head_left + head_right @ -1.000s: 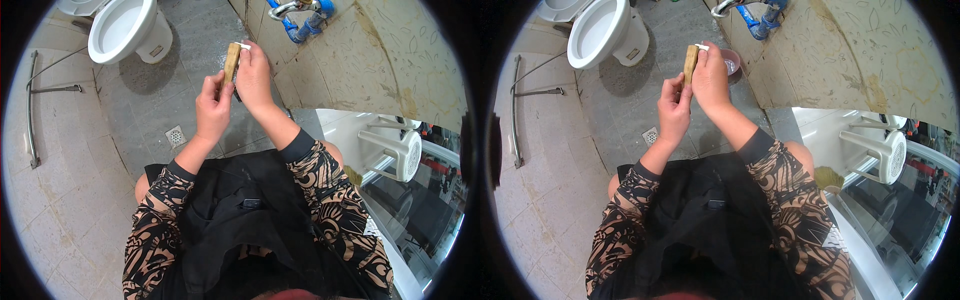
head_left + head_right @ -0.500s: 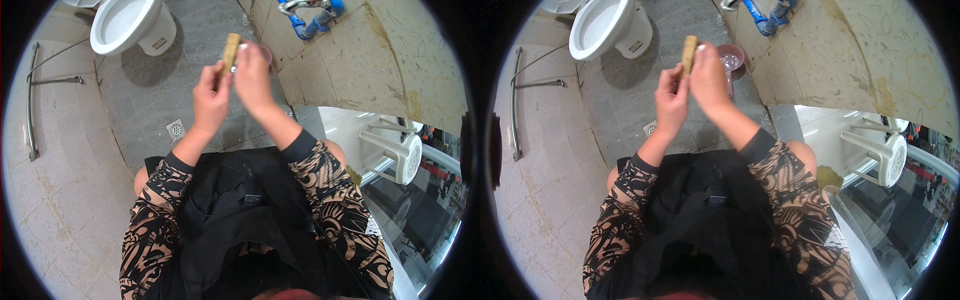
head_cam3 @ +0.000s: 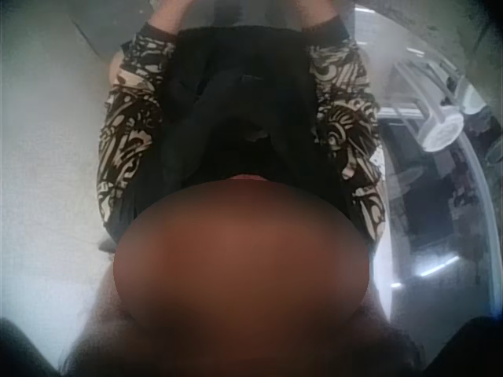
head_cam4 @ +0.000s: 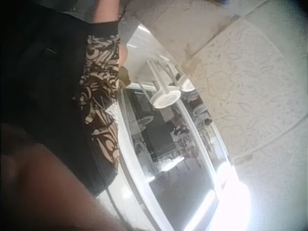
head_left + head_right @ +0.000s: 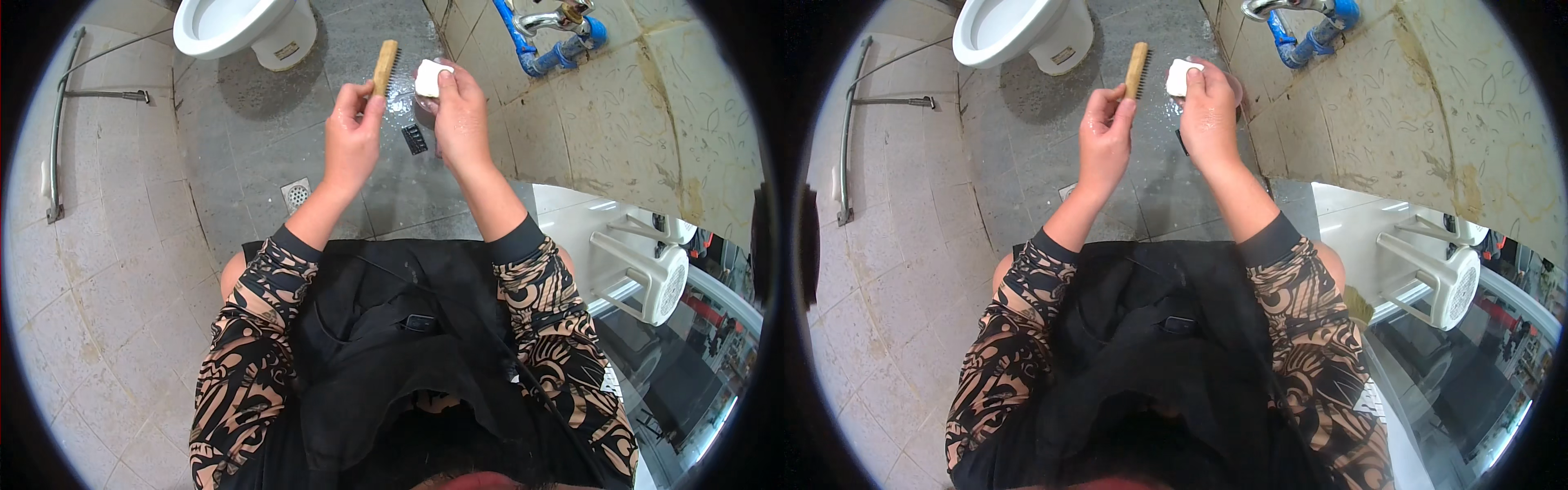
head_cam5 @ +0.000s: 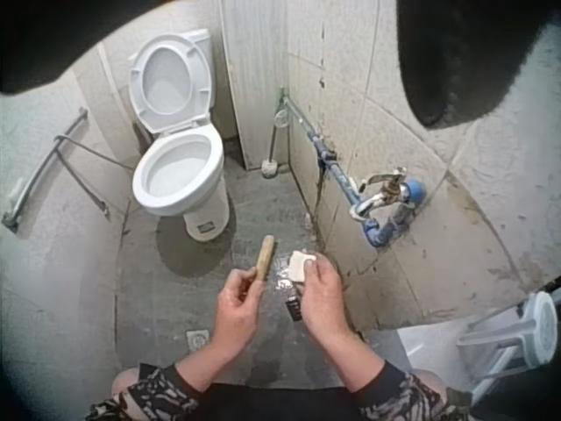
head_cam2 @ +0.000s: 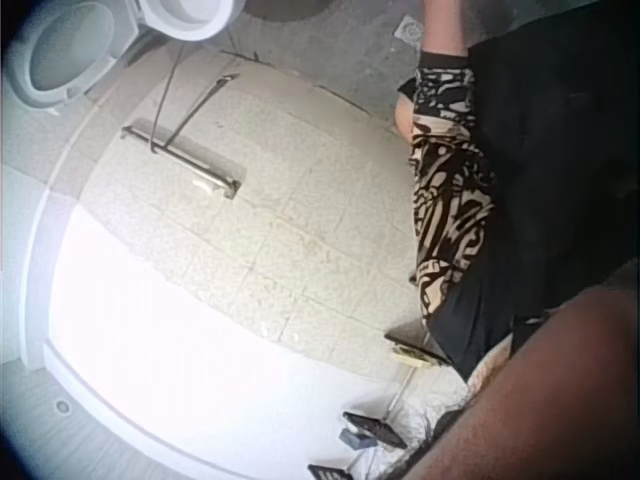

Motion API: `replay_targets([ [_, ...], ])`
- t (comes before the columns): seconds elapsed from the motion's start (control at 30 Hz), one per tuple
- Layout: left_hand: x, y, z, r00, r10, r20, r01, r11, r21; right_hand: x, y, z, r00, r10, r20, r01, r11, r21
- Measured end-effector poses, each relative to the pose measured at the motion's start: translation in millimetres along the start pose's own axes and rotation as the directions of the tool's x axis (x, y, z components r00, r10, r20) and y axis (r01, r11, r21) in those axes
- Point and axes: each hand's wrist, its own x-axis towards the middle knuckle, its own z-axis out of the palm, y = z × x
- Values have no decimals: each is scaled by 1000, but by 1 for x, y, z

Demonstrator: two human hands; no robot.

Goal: The person uses a power drill to polish a small green object, then wipes the drill chuck with a cloth. They handle a small metal screw and a black electronic component, moving between a workbench and a bathroom area. In the bathroom, they scrub the electronic component with a brush and soap under running water.

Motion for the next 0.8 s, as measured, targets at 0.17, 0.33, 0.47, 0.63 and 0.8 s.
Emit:
replay_targets([
  [0.17,-18,3,12,997,70,36,-71,997,19,-1,3,4,983,-182,6,179,956,-231],
  [0.33,-21,4,14,998,51,26,-51,999,2,-19,-10,14,952,-306,29,285,845,-453],
  [0.47,-21,3,16,997,61,48,-61,998,15,-10,-8,6,937,-347,23,319,831,-455],
  [0.63,-25,2,21,999,-1,46,5,997,-79,-23,-23,15,974,-225,34,220,893,-392],
  [0.8,-21,-2,27,999,46,-27,-50,985,-166,-40,-5,29,937,-342,74,336,820,-464],
])
